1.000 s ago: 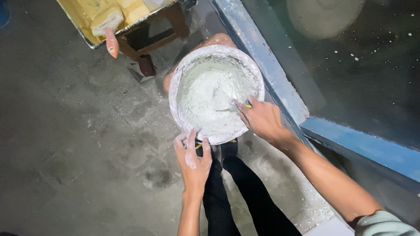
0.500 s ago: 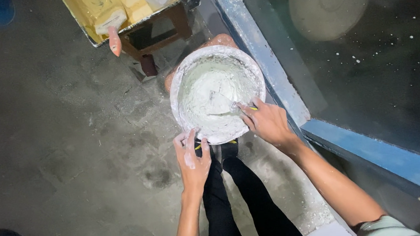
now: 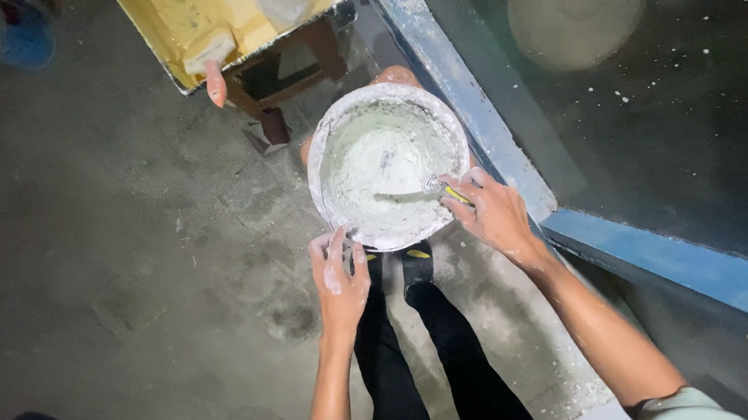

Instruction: The person mixes putty inside a bucket using a putty knife, then scoops the putty and applies it along a wall edge using the putty knife and fingers.

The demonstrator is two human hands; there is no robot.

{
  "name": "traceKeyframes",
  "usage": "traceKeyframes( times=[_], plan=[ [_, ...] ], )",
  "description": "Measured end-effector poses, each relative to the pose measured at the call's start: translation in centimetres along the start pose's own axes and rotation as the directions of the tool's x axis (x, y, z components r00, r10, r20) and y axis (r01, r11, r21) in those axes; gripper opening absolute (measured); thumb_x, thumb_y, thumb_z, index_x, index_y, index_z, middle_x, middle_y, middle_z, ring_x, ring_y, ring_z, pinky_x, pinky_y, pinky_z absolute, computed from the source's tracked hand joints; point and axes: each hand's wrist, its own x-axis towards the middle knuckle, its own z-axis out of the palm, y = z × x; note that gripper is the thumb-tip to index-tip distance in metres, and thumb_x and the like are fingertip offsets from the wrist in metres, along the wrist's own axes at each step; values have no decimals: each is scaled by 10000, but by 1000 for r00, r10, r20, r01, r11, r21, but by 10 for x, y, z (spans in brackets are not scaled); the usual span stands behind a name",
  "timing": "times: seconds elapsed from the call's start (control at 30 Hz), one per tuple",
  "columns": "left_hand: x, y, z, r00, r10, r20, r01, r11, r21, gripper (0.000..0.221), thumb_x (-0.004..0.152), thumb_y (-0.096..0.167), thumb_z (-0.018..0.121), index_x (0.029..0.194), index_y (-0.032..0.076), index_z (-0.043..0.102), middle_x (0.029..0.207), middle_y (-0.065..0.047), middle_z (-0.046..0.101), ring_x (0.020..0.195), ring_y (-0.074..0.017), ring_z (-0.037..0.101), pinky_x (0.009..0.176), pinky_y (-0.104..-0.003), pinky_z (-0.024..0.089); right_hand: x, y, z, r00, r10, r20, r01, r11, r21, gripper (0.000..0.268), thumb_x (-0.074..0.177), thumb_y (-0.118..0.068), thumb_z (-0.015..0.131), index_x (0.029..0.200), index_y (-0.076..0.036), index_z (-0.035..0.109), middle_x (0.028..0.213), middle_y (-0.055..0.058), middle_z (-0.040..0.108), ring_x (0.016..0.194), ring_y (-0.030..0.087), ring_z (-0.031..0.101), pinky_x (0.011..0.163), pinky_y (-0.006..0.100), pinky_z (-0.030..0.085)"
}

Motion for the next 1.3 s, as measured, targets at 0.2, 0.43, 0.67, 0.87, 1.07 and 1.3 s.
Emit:
traceKeyframes(
  times=[0.2, 0.43, 0.67, 0.87, 1.07, 1.3],
  plan=[
    [15, 8, -7, 995, 56, 85, -56, 998, -3, 364, 969, 134, 638, 1298, -20, 620, 1149, -236, 571, 1048, -403, 600, 932, -455, 491, -18, 5, 11, 990, 93, -102, -84, 992, 93, 386, 911, -367, 733, 1277, -244, 731, 938, 73, 644, 755, 307, 661, 654, 440, 527],
    [49, 22, -10, 974, 194, 118, -193, 981, -20, 355, 967, 131, 634, 1296, -3, 626, 1164, -241, 580, 1059, -422, 606, 930, -461, 495, -29, -5, 3, 968, 179, -177, -151, 975, 161, 398, 896, -365, 752, 1275, -243, 733, 947, 75, 658, 786, 317, 665, 677, 430, 533],
    [64, 30, -19, 960, 241, 142, -238, 970, -43, 333, 998, 154, 605, 1278, -23, 628, 1169, -263, 622, 1055, -427, 633, 923, -455, 506, -52, -19, -20, 936, 260, -236, -189, 939, 287, 398, 885, -328, 766, 1267, -219, 731, 1014, 65, 697, 828, 305, 690, 726, 412, 552],
    [87, 87, -44, 927, 361, 100, -348, 930, -121, 306, 1053, 123, 504, 1284, -50, 607, 1156, -271, 645, 1038, -439, 630, 920, -466, 500, -73, -44, -72, 881, 237, -410, -113, 946, 304, 385, 889, -297, 767, 1260, -203, 734, 1013, 66, 701, 836, 308, 684, 734, 407, 551],
    [114, 163, -69, 818, 575, 13, -565, 807, -172, 292, 1077, 119, 494, 1287, -59, 592, 1184, -274, 640, 1077, -444, 624, 959, -467, 496, -89, -81, -157, 824, 268, -498, -127, 946, 300, 371, 884, -283, 768, 1245, -204, 741, 974, 72, 699, 765, 301, 666, 704, 399, 545],
    [120, 263, -111, 752, 660, -3, -634, 721, -279, 328, 1099, 148, 425, 1302, -35, 606, 1197, -235, 646, 1062, -377, 650, 951, -420, 509, -121, -114, -248, 723, 213, -657, -66, 968, 242, 361, 884, -264, 770, 1231, -169, 734, 963, 74, 696, 776, 299, 673, 705, 394, 545]
  ],
)
